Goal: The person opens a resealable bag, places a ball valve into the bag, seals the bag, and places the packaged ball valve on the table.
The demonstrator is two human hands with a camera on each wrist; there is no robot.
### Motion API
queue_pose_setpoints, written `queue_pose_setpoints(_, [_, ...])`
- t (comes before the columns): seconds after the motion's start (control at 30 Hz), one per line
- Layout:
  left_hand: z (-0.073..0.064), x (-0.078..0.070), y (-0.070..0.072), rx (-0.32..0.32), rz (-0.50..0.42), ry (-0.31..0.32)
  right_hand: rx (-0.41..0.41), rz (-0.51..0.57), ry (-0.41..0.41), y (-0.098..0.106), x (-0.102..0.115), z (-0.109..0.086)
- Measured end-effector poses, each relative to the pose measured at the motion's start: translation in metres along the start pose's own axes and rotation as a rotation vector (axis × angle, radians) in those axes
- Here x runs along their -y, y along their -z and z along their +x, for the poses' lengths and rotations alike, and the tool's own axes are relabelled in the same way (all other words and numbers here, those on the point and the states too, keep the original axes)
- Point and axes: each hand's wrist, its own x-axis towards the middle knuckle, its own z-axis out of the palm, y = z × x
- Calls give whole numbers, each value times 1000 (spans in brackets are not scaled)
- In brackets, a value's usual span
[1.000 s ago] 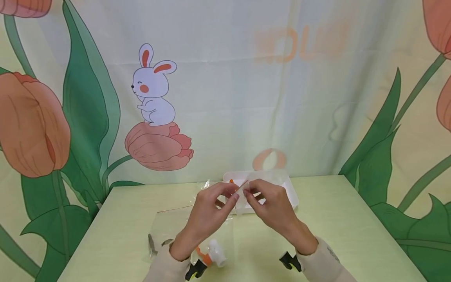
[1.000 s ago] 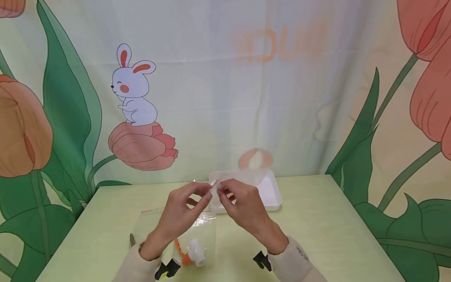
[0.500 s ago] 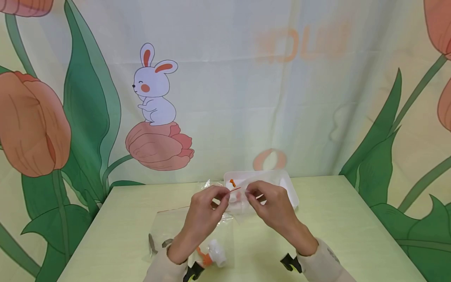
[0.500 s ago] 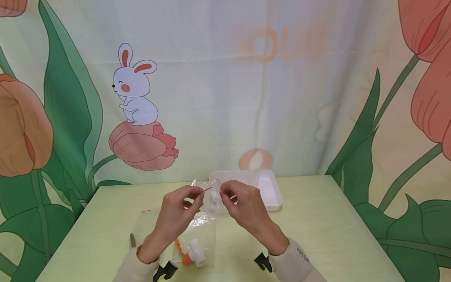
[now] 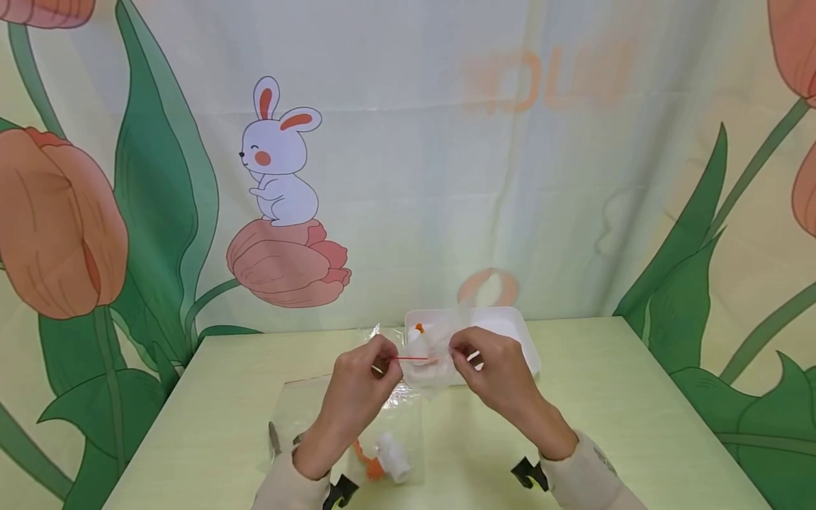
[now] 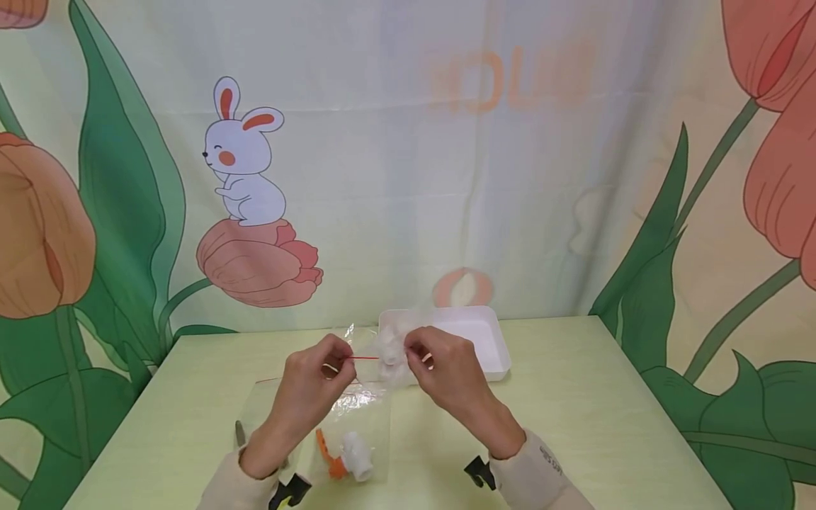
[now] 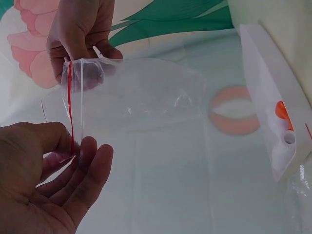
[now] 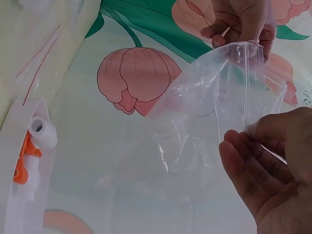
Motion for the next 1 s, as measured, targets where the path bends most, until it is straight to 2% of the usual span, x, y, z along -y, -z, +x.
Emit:
queue_pose_setpoints(0.33, [-5,10,7,-49,91,-1,-4,-58,12,-1,-8,-1])
queue_pose_setpoints(0.87, [-10,14,10,-85,205,-10,-3,-119,-54,0,-7,-2])
queue_pose_setpoints(1.0, [-12,14,9,-76,195,0,2,-118,-73,0,-5,-1])
